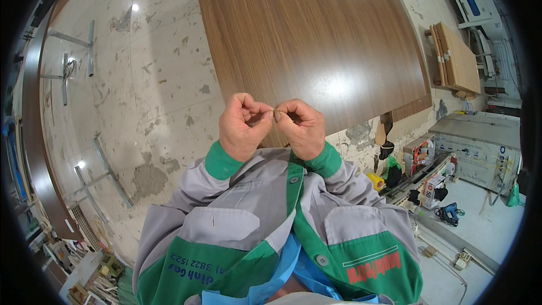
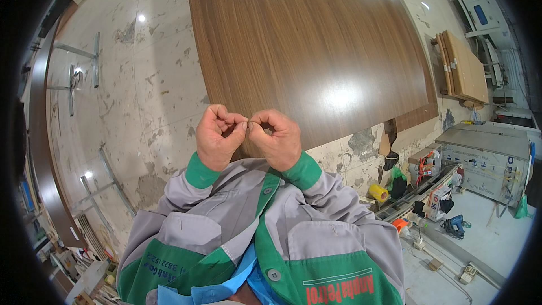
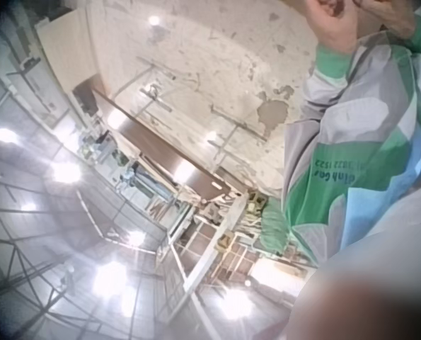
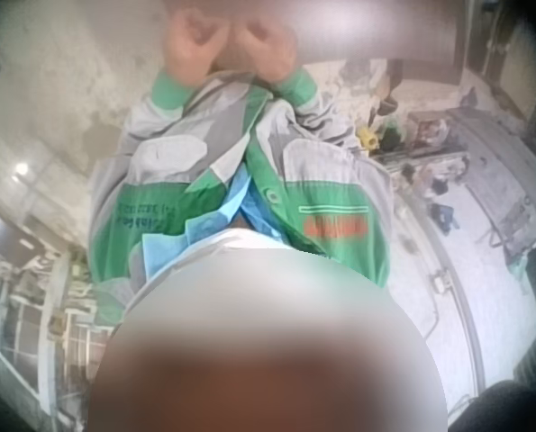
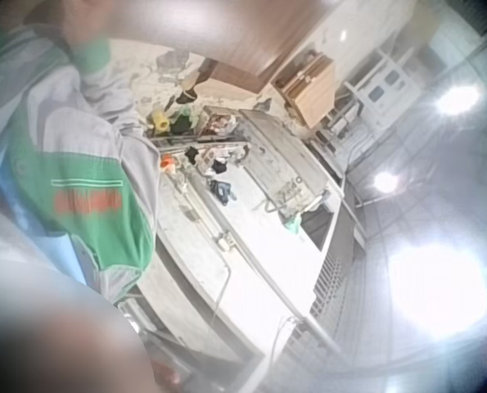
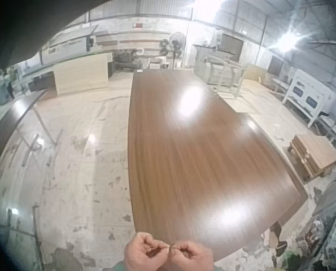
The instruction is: The person wipes a large wooden panel with a cloth, then retrieves a roll of labels and applies several small labels to the panel surface. The person handles the labels one at a time, peeling backing and pressing them onto the wood.
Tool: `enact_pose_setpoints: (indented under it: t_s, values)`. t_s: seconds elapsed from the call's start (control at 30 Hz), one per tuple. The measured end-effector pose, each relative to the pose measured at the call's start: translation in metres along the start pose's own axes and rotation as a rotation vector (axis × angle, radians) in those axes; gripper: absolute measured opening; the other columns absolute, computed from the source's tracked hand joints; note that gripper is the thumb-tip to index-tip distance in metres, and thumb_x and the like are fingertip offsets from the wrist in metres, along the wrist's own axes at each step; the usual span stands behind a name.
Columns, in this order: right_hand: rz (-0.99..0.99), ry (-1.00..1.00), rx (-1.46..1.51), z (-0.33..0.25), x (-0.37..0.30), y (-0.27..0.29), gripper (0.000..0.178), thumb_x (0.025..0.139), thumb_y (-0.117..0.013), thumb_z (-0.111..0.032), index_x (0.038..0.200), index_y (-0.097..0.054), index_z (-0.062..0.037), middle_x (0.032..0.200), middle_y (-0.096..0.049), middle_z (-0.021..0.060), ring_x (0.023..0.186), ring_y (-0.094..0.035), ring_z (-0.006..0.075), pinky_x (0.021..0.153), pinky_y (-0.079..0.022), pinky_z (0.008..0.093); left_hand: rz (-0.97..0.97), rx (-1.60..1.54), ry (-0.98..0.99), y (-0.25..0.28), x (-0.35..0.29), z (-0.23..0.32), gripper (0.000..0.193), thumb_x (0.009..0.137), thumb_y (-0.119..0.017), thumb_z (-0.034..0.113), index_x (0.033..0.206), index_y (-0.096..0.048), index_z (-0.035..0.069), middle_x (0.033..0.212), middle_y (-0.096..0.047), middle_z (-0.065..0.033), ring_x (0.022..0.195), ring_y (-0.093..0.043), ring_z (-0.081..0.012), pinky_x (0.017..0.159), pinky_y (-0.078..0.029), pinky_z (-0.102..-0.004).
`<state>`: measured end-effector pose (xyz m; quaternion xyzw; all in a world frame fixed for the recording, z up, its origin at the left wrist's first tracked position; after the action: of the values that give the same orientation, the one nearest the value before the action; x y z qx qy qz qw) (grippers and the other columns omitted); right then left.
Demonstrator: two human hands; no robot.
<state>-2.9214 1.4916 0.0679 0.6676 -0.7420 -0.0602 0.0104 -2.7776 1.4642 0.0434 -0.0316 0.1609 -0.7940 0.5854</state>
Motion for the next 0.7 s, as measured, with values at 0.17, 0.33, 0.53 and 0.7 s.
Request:
enact_pose_setpoints:
  t_s: [0.17, 0.33, 0.53, 0.7]
  values:
    - [-0.032, -0.080, 0.305, 0.013, 0.000, -0.006, 0.004, 0.096, -0.062, -0.002, 0.098, -0.063, 0.0002, 0.095, -0.068, 0.0044, 0.086, -0.061, 0.0107, 0.079, -0.051, 0.0274, 0.007, -0.057, -0.023, -0.001, 0.002, 0.004, 0.035, 0.090, -0.067, -0.006, 0.108, -0.039, 0.004, 0.106, -0.067, -0.0153, 0.094, -0.068, -0.0159, 0.086, -0.058, -0.0308]
    - [-0.059, -0.094, 0.504, 0.018, 0.002, -0.009, 0.008, 0.100, -0.054, -0.005, 0.099, -0.060, -0.0006, 0.097, -0.067, 0.0059, 0.089, -0.061, 0.0133, 0.083, -0.052, 0.0308, -0.050, -0.137, 0.034, -0.005, 0.004, 0.006, 0.034, 0.092, -0.067, -0.004, 0.108, -0.037, 0.002, 0.106, -0.068, -0.0184, 0.097, -0.070, -0.0188, 0.087, -0.060, -0.0336]
    - [-0.054, -0.169, 0.654, 0.022, 0.001, -0.011, 0.010, 0.102, -0.051, -0.009, 0.098, -0.058, -0.0034, 0.099, -0.066, 0.0081, 0.089, -0.060, 0.0165, 0.085, -0.050, 0.0342, -0.040, -0.153, 0.095, 0.003, 0.008, -0.002, 0.032, 0.094, -0.067, -0.002, 0.108, -0.039, 0.003, 0.105, -0.069, -0.0171, 0.096, -0.069, -0.0176, 0.085, -0.059, -0.0315]
    - [0.078, -0.196, 0.386, 0.026, 0.002, 0.002, 0.011, 0.102, -0.059, -0.014, 0.101, -0.061, -0.0031, 0.097, -0.067, 0.0050, 0.083, -0.059, 0.0112, 0.078, -0.049, 0.0265, 0.018, -0.155, 0.122, 0.011, 0.010, -0.011, 0.030, 0.095, -0.069, 0.003, 0.108, -0.042, 0.006, 0.104, -0.071, -0.0143, 0.093, -0.068, -0.0149, 0.085, -0.057, -0.0294]
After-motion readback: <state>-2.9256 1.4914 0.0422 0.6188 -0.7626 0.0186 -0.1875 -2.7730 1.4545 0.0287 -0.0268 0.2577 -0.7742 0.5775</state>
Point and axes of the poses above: each hand's wrist, its own x-axis towards the middle knuckle, its own y-axis out of the back of the hand, z = x × y, the point moved 10 cm from there along x, towards the middle knuckle
